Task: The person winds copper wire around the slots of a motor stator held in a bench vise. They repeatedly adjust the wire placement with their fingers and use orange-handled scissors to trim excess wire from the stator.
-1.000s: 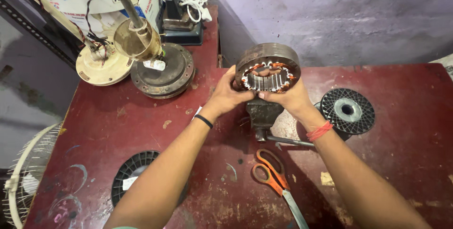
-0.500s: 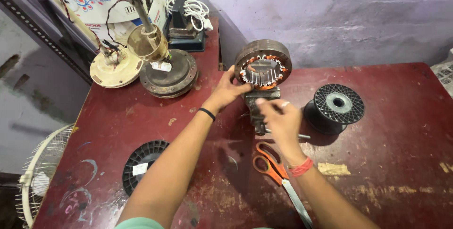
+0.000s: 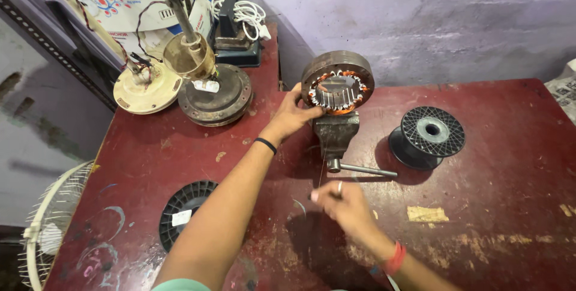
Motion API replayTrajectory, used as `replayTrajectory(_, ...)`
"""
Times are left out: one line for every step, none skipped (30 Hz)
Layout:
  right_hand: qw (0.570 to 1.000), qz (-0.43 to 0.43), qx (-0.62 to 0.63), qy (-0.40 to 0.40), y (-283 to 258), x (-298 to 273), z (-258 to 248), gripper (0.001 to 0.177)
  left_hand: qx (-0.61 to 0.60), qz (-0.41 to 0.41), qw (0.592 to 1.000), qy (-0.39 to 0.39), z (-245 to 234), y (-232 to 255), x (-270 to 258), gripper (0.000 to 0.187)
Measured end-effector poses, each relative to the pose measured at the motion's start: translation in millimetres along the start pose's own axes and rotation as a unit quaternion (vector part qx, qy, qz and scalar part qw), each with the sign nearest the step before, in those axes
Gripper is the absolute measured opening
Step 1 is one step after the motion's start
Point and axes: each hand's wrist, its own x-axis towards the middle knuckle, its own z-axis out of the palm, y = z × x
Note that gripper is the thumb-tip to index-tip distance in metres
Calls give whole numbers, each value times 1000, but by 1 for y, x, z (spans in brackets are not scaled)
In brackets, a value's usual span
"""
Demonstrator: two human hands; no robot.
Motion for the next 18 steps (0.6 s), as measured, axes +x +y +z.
replayTrajectory(999, 24, -17, -19, 8, -8, 2, 12, 0, -3, 1000, 0, 0, 0, 0, 53)
replayTrajectory(997, 50, -33, -55, 13, -17, 2, 13, 2, 12, 1000, -10, -1, -1, 0, 50)
replayTrajectory(992, 76, -49, -91, 14, -25, 1, 14, 5, 26, 999, -20, -2, -2, 0, 48)
replayTrajectory(985, 101, -65, -126, 12, -28, -1, 14, 8, 41, 999, -29, -2, -3, 1, 46)
replayTrajectory(987, 84, -74, -119, 6, -26, -5, 15, 16, 50, 998, -25, -3, -3, 3, 46)
replayTrajectory(988, 66, -83, -111, -4, -22, -11, 15, 24, 58, 998, -21, -3, -4, 4, 46)
replayTrajectory(989, 49, -92, -104, -16, -15, -18, 15, 32, 66, 997, -17, -3, -6, 5, 46)
replayTrajectory(995, -19, -84, -50, -31, -4, -23, 19, 14, 50, 998, -17, -3, -8, 5, 48)
replayTrajectory(993, -86, -75, 5, -47, 9, -28, 23, -4, 34, 999, -19, -2, -9, 5, 49)
replayTrajectory(989, -61, -107, 78, -64, 23, -30, 29, -23, 19, 999, -20, -1, -11, 5, 51)
replayTrajectory(979, -35, -136, 150, -82, 37, -28, 37, -27, 31, 999, -20, -1, -12, 5, 52)
replayTrajectory(972, -31, -155, 175, -98, 48, -28, 36, -32, 43, 998, -19, -1, -12, 5, 53)
replayTrajectory(964, -28, -172, 199, -113, 58, -26, 36, -36, 56, 998, -20, -1, -11, 4, 54)
replayTrajectory(962, -15, -201, 187, -125, 65, -24, 35, -34, 48, 998, -17, 0, -10, 4, 56)
replayTrajectory(958, -2, -228, 173, -134, 71, -21, 34, -31, 41, 999, -14, 0, -10, 3, 57)
replayTrajectory(953, 11, -256, 160, -138, 74, -18, 33, -29, 33, 999, -11, 0, -9, 2, 59)
replayTrajectory(953, 14, -259, 154, -138, 73, -16, 31, -25, 36, 999, -11, 0, -8, 2, 60)
replayTrajectory(953, 16, -262, 149, -135, 72, -14, 29, -22, 38, 999, -10, 1, -8, 1, 61)
